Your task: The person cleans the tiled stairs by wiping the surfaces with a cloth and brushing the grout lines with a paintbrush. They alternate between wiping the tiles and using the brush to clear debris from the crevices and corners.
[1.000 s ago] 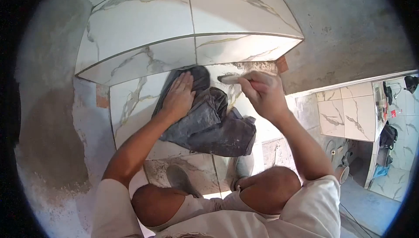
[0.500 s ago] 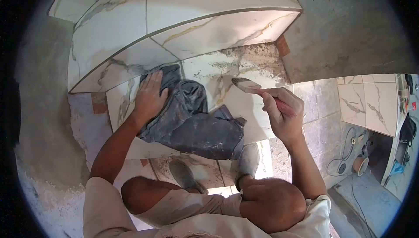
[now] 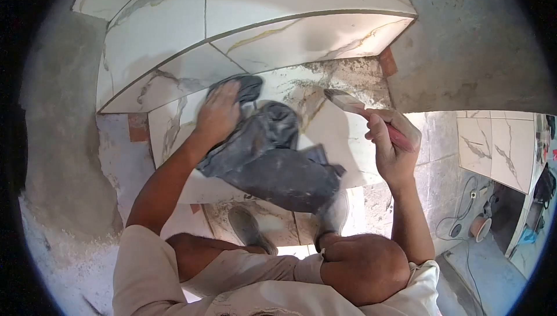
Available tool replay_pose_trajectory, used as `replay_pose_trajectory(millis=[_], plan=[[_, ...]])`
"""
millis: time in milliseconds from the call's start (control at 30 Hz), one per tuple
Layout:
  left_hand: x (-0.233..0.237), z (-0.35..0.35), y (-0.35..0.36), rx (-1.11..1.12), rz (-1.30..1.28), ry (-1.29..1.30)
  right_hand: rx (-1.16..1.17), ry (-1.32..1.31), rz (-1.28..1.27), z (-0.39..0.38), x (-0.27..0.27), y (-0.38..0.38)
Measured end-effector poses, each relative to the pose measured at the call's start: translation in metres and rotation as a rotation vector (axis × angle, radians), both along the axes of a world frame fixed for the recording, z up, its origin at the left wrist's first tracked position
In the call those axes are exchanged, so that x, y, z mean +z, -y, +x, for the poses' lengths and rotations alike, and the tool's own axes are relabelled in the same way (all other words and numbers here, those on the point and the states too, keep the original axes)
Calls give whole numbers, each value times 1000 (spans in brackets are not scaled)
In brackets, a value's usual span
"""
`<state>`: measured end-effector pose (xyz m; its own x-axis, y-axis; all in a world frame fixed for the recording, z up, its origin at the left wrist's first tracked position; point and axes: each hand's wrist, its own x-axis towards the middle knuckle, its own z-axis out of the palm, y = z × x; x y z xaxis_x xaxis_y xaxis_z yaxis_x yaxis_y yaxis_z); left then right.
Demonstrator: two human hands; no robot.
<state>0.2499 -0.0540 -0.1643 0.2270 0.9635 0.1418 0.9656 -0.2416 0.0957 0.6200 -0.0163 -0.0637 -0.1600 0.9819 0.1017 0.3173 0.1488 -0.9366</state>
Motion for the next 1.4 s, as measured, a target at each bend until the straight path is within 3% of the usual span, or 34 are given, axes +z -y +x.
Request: replay_pose_trajectory(millis=[133, 200, 267, 333, 500, 567, 667, 733, 867, 1000, 1067, 1167, 1400], plan=[[0, -11, 18, 139, 41, -51, -62, -48, -32, 9, 1, 6], [-1, 9, 7, -95, 71, -171, -77, -79, -69, 8, 0, 9], [-4, 36, -9, -88, 49, -34, -23, 1, -88, 5, 0, 9], [-6, 51, -9, 96, 50, 15, -13, -1, -74, 3, 0, 7], [0, 51, 32, -35, 81, 35, -11, -13, -43, 4, 4, 9], [6, 57, 75, -186, 50, 19, -26, 6, -42, 8, 6, 11], [19, 67, 122, -298, -153, 141, -51, 8, -43, 14, 3, 14], [8, 63, 112, -263, -138, 182, -64, -4, -46, 14, 0, 14], [-2, 59, 20, -26, 24, 123, -71, 19, -42, 9, -1, 13], [-2, 76, 46, 40, 16, 132, -46, -1, -26, 4, 4, 10], [4, 78, 91, -96, -74, 191, -39, -1, -2, 4, 5, 5], [10, 73, 104, -124, -183, 171, -74, -43, -16, 1, 1, -1], [-12, 62, -6, 114, 44, 150, -41, -30, -22, -5, -8, -4]])
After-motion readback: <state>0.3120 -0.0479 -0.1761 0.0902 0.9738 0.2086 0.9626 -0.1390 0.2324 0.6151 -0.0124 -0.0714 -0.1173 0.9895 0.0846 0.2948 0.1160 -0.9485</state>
